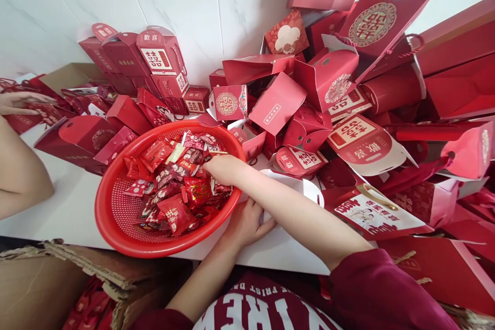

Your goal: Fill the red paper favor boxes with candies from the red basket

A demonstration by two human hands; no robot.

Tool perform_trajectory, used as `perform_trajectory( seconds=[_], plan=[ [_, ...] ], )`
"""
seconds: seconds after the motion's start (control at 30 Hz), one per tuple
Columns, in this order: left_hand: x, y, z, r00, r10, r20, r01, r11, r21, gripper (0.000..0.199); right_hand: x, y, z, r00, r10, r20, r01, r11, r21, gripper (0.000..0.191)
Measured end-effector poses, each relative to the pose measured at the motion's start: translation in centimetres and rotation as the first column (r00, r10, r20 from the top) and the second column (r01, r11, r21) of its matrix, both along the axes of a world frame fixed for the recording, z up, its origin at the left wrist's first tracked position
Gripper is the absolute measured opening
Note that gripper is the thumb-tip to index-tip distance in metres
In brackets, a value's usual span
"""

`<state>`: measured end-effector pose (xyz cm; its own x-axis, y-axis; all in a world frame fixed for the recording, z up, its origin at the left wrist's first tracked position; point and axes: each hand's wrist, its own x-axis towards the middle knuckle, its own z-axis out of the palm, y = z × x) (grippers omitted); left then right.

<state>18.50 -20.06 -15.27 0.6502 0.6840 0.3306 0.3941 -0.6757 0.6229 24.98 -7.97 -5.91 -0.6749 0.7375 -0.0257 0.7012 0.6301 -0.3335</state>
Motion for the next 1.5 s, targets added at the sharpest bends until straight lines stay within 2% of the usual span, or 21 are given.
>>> perform_trajectory(
  seconds=[0.13,0.3,0.43,0.5,0.67,0.77,0.87,0.97,1.07,1.17,1.23,1.3,1.37,1.43,1.5],
  plan=[
    [0.1,0.1,-0.3,1.000,-0.004,0.025,0.005,0.999,-0.035,0.046,-1.1,-0.5,-0.4,0.994,0.025,0.102,-0.035,0.995,0.098,0.033],
    [0.1,0.1,-0.1,0.999,0.002,0.034,0.000,0.999,-0.041,0.051,-0.9,-0.2,-0.9,0.974,0.063,0.218,-0.076,0.996,0.055,0.047],
    [0.1,0.0,0.0,0.999,0.005,0.040,-0.004,1.000,-0.016,0.054,-0.7,0.2,-0.6,0.966,0.115,0.232,-0.124,0.992,0.024,0.059],
    [0.1,0.1,-0.1,1.000,0.008,0.029,-0.007,1.000,-0.010,0.055,-0.7,0.4,-0.6,0.969,0.131,0.212,-0.138,0.990,0.018,0.056],
    [0.0,0.1,-0.2,1.000,0.006,0.010,-0.006,1.000,-0.017,0.057,-0.8,0.4,-0.6,0.986,0.127,0.109,-0.131,0.991,0.026,0.031],
    [0.0,0.0,0.0,1.000,0.011,-0.009,-0.011,1.000,-0.026,0.056,-0.7,0.3,0.1,0.998,0.068,0.000,-0.068,0.996,0.060,0.023],
    [0.1,0.0,0.5,1.000,0.003,-0.025,-0.004,0.999,-0.032,0.052,0.4,-0.2,1.8,0.989,-0.045,-0.139,0.060,0.992,0.107,0.024],
    [0.2,0.1,0.8,1.000,0.008,-0.028,-0.009,0.999,-0.037,0.047,2.8,-2.0,4.3,0.899,-0.165,-0.405,0.220,0.971,0.094,0.022],
    [0.4,0.2,1.1,0.999,0.021,-0.041,-0.021,1.000,-0.023,0.044,6.3,-5.6,6.6,0.726,-0.210,-0.655,0.283,0.959,0.006,0.023],
    [0.4,0.4,1.3,0.999,0.009,-0.052,-0.008,1.000,0.015,0.044,9.6,-10.2,7.4,0.551,-0.317,-0.772,0.351,0.927,-0.131,0.027],
    [0.4,0.5,1.5,0.999,-0.001,-0.045,0.003,0.999,0.041,0.044,11.2,-13.0,6.6,0.474,-0.382,-0.794,0.419,0.890,-0.178,0.022],
    [0.4,0.6,1.5,0.999,-0.002,-0.037,0.004,0.999,0.053,0.043,12.3,-15.2,5.0,0.363,-0.409,-0.837,0.460,0.860,-0.220,0.016],
    [0.4,0.6,1.6,0.999,-0.003,-0.037,0.005,0.999,0.053,0.042,12.9,-16.6,3.0,0.299,-0.416,-0.858,0.482,0.843,-0.241,0.013],
    [0.4,0.7,1.5,0.999,-0.004,-0.040,0.006,0.999,0.049,0.043,13.1,-17.5,1.2,0.291,-0.443,-0.848,0.542,0.807,-0.236,0.012],
    [0.5,0.7,1.5,0.999,-0.008,-0.031,0.010,0.998,0.057,0.042,13.3,-18.1,0.0,0.317,-0.495,-0.809,0.623,0.752,-0.217,0.014]
  ],
)
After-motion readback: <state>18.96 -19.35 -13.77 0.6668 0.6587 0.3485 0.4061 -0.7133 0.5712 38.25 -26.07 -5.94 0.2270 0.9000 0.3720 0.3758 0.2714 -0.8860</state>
